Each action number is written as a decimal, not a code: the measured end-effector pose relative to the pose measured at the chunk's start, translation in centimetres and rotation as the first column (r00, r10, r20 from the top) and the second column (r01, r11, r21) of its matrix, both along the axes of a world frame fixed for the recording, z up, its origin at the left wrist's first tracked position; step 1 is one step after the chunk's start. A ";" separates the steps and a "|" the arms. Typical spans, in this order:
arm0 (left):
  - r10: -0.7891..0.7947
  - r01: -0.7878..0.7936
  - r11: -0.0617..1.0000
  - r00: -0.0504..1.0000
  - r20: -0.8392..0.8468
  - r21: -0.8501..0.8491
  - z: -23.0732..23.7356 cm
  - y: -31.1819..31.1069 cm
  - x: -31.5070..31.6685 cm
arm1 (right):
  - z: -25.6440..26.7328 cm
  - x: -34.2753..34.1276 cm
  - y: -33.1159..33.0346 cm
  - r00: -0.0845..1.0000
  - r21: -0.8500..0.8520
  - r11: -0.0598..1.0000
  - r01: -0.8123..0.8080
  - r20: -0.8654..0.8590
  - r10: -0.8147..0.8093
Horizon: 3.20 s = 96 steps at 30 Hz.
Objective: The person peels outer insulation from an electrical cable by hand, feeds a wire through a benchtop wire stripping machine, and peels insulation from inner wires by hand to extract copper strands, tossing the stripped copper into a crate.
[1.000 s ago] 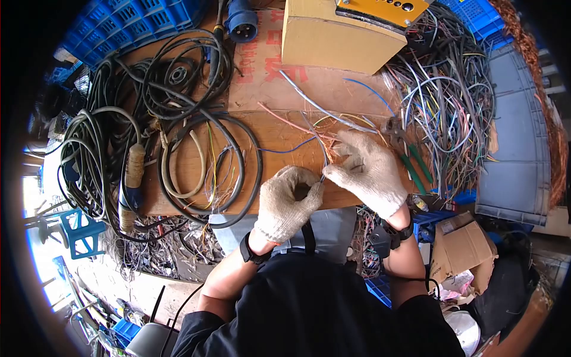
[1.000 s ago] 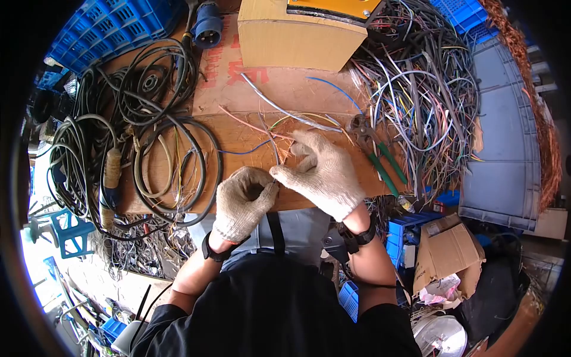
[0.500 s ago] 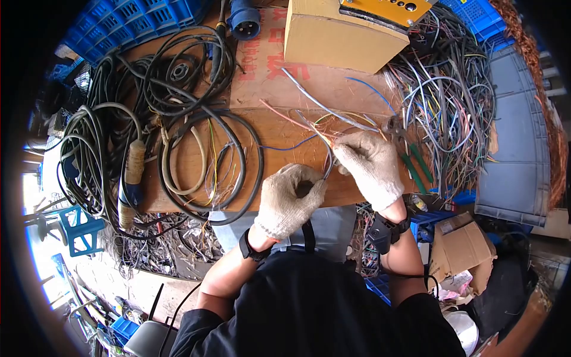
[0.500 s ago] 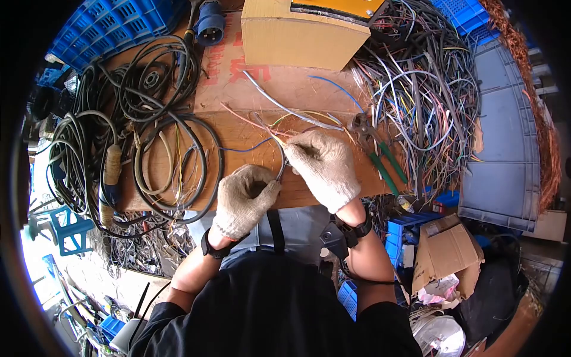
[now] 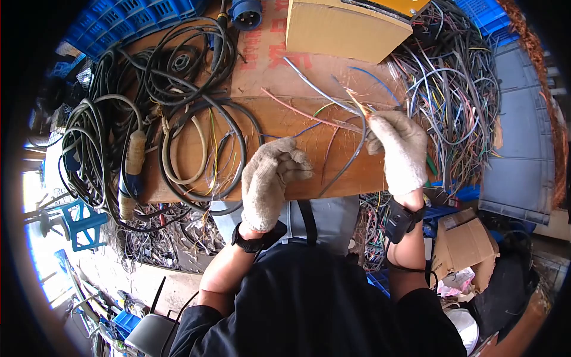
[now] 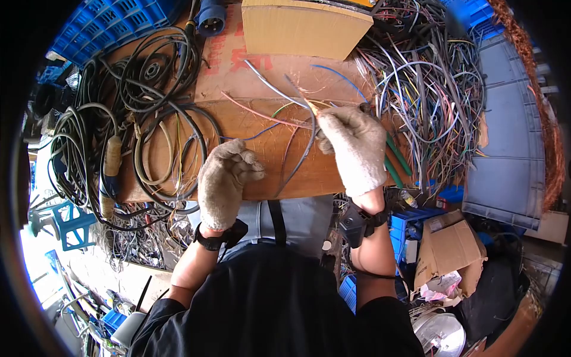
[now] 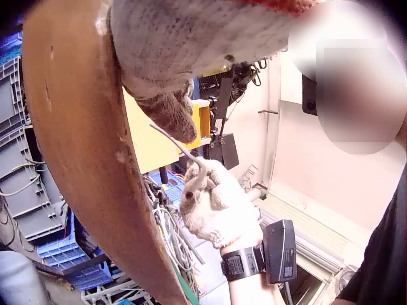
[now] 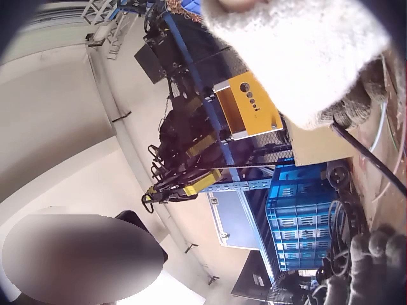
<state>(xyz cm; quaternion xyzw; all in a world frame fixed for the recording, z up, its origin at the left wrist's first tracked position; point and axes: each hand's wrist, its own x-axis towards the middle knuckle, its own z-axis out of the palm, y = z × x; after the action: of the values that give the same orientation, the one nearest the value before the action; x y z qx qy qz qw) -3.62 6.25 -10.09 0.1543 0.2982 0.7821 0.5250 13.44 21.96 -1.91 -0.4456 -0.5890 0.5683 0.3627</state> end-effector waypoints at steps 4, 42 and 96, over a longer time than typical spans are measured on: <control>0.065 -0.063 0.997 0.997 0.047 -0.044 0.8 -0.6 -0.6 | 0.1 1.1 -0.1 1.000 0.009 1.000 0.012 -0.014 -0.011; -0.318 0.153 0.897 0.874 -0.366 -0.415 5.9 2.0 0.1 | -0.9 -1.2 -3.7 0.972 -0.119 0.966 -0.231 -0.080 0.222; -0.293 0.027 0.854 0.850 -0.438 -0.520 6.3 2.5 -0.2 | -0.7 2.0 -0.8 0.862 0.123 0.859 -0.496 0.185 0.472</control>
<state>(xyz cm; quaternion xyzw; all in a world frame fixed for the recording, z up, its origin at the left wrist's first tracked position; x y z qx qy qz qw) -3.83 8.72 -3.78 0.2375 0.5998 0.5635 0.5161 15.43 21.12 -2.60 -0.2921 -0.7527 0.5554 0.1990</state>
